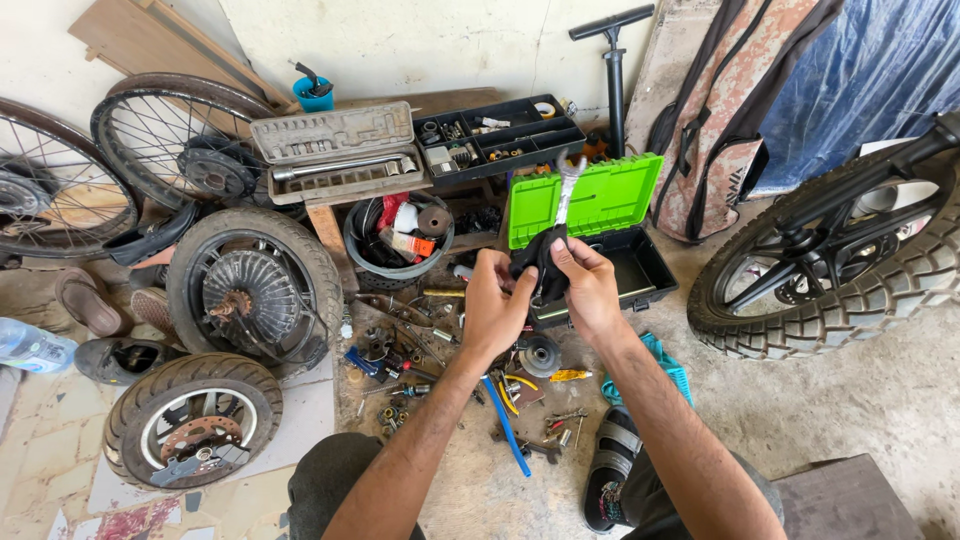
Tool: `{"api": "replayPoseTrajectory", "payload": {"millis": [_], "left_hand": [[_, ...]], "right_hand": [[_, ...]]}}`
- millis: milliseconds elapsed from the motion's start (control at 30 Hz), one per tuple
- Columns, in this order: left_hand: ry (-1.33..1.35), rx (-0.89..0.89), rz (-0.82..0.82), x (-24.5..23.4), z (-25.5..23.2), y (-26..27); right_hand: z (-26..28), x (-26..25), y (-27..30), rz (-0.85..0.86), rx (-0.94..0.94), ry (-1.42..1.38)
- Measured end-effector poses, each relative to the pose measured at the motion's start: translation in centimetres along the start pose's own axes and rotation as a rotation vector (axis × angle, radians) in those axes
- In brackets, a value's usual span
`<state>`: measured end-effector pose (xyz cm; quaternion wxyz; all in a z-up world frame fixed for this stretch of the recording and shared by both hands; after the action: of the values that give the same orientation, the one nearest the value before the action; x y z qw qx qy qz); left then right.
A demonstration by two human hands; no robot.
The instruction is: The person picks up several wrenches and a screwdriver from a green toolbox to work on a small mechanical component while sitting on a tiled floor among various bike wheels and tires. They examine the part and use the tools to tighten or adjust it before placing items back toward the toolbox.
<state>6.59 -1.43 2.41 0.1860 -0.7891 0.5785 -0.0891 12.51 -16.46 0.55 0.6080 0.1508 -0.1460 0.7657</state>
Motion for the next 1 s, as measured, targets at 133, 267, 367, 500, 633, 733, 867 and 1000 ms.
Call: {"api": "replayPoseTrajectory", "payload": {"millis": [133, 267, 367, 500, 633, 733, 867, 1000], "left_hand": [[-0.022, 0.036, -0.054, -0.7, -1.7, 0.2], [-0.170, 0.145, 0.124, 0.4, -1.8, 0.1], [-0.145, -0.012, 0.246, 1.2, -0.1, 0.4], [-0.252, 0.049, 0.344, 2.0, -0.7, 0.6], [-0.223, 0.009, 0.476, 2.8, -1.4, 1.7], [-0.193, 0.172, 0.487, 3.0, -3.2, 2.0], [-0.183, 0.198, 0.541, 2.4, -3.5, 1.9], [-0.183, 0.209, 0.589, 2.2, -3.6, 2.1]], "right_hand": [[-0.6, 0.1, 0.0, -0.055, 0.014, -0.111], [-1.1, 0.6, 0.0, -0.055, 0.038, -0.134], [-1.3, 0.4, -0.1, -0.080, 0.062, -0.108], [-2.2, -0.9, -0.9, -0.111, 0.158, -0.175], [-1.9, -4.3, -2.6, -0.154, 0.165, -0.136], [-2.4, -5.3, -3.1, -0.132, 0.193, -0.241], [-1.5, -5.5, -2.9, -0.136, 0.170, -0.249], [-1.4, -5.1, -2.5, -0.167, 0.171, -0.259]]}}
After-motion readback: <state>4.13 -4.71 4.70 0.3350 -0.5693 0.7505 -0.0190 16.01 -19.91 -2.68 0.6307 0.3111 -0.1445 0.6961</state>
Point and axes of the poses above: each hand's wrist, its own y-axis away from the middle knuckle, its own x-axis out of the palm, z = x × y, the point moved 8 cm from there along -y, towards the middle knuckle, and after that the axes turned 4 degrees about y, right-handed, at the moved point
